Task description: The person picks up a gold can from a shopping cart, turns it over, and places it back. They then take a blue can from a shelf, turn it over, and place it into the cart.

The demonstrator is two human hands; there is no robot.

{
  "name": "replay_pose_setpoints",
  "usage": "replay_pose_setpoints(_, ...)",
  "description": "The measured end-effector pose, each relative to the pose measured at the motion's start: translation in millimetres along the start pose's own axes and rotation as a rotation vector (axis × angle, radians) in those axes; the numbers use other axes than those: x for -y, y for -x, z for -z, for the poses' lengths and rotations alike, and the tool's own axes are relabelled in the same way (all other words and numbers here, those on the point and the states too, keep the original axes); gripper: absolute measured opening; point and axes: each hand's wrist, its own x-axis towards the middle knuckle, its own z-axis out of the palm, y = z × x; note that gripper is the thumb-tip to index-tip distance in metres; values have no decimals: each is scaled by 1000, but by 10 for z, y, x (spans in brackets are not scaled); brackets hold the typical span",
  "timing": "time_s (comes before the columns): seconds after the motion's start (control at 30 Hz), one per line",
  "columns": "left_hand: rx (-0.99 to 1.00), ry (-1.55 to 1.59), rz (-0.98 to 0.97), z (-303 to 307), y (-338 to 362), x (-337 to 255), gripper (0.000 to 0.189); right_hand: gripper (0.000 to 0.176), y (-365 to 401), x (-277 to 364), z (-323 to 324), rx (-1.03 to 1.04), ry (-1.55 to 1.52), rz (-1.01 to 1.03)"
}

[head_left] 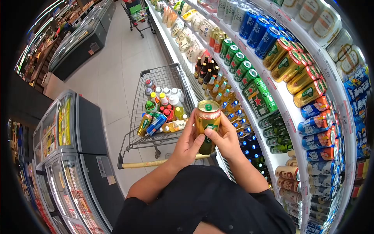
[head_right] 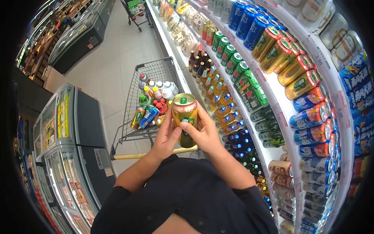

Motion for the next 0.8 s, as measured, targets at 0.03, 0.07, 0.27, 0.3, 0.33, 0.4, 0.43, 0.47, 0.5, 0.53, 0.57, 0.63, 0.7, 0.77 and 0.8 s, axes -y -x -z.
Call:
replay_pose_setpoints(0.03, -5, -2, 2, 1, 14, 5, 75, 74, 4, -12, -15, 4, -3, -3)
replay_pose_setpoints(0.07, -7, 8, 16, 12, 25, 3, 77, 74, 6, -19, -37, -9, -41, -23)
replay_pose_setpoints(0.27, -52, 15, 0, -24, 42, 28, 84, 72, -3, -1, -115, -31, -82, -70)
replay_pose_setpoints(0.3, -52, 6, 2, -10, 49, 29, 86, 72, 1, -6, -123, -36, -104, -84)
replay_pose_setpoints(0.33, -53, 4, 6, -3, 66, 20, 86, 72, 16, -16, -122, -38, -108, -86)
replay_pose_setpoints(0.4, -39, 40, 93, 4, 85, -35, 86, 72, 44, -22, -101, -44, 64, -69)
replay_pose_setpoints(0.43, -37, 37, 95, 3, 94, -95, 86, 72, 58, -13, -85, -46, 61, -69)
replay_pose_setpoints(0.47, -50, 95, 171, -1, 100, -176, 86, 73, 74, 4, -65, -26, 150, -44)
replay_pose_setpoints(0.5, -63, 153, 246, -1, 100, -232, 86, 74, 87, 10, -56, -6, 239, -19)
replay_pose_setpoints(0.53, -61, 150, 248, 6, 97, -251, 86, 74, 98, -9, -59, -8, 237, -18)
replay_pose_setpoints(0.57, -101, 252, 271, 12, 94, -262, 85, 75, 107, -42, -64, 7, 146, 3)
replay_pose_setpoints(0.63, -171, 361, 293, -22, 72, -320, 82, 80, 133, -69, -79, 45, 37, 53)
replay_pose_setpoints(0.7, -193, 336, 260, -47, 64, -275, 82, 80, 185, -17, -111, 34, -8, 25)
replay_pose_setpoints(0.77, -213, 308, 223, -68, 39, -261, 82, 80, 224, -11, -138, 24, -53, 3)
replay_pose_setpoints(0.8, -227, 308, 200, -79, 19, -263, 83, 80, 245, -22, -152, 31, -57, -9)
